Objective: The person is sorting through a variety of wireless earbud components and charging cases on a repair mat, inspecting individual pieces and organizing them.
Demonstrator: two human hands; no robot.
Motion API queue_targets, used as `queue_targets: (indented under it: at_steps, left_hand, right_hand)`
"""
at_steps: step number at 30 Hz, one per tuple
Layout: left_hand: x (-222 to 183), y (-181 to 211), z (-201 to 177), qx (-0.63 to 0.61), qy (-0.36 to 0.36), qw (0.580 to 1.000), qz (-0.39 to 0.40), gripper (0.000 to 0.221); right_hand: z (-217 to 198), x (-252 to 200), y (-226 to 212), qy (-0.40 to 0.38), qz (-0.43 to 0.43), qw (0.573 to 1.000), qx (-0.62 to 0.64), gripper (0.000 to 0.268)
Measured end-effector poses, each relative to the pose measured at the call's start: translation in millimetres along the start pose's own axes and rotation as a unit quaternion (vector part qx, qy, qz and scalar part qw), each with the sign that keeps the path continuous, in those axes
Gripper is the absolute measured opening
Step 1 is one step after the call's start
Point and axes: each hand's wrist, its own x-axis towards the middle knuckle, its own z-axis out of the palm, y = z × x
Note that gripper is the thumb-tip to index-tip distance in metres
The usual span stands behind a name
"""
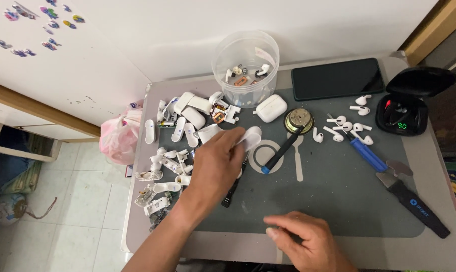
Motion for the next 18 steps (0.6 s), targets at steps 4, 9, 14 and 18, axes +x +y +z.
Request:
queue_targets:
  at_steps: [4, 9, 14, 18]
  left_hand:
    - [-13.2, 22.1, -6.4, -0.060, 0.004, 0.998, 0.031, 0.021]
    - [-32.9, 42.5, -5.6, -0.085, -0.006, 0.994, 0.066, 0.021]
    - [-61.4, 52.0, 18.3, -0.076, -0.051, 0.991, 0.101, 0.025]
    - [-77.7, 44.9, 51.3, -0.051, -0.090, 0.993, 0.049, 0.030]
  right_hand:
    - [2.7, -4.3, -4.5, 0.076, 0.063, 0.995, 0.030, 0.039]
    - [-4.5, -3.4, -13.6, 0.120, 0.091, 0.980, 0.129, 0.063]
    - [-5.5, -7.9, 1.3, 0.162, -0.002, 0.960, 0.228, 0.071]
    - [-2.8, -1.5, -17.0, 0.235, 0.020, 0.970, 0.061, 0.034]
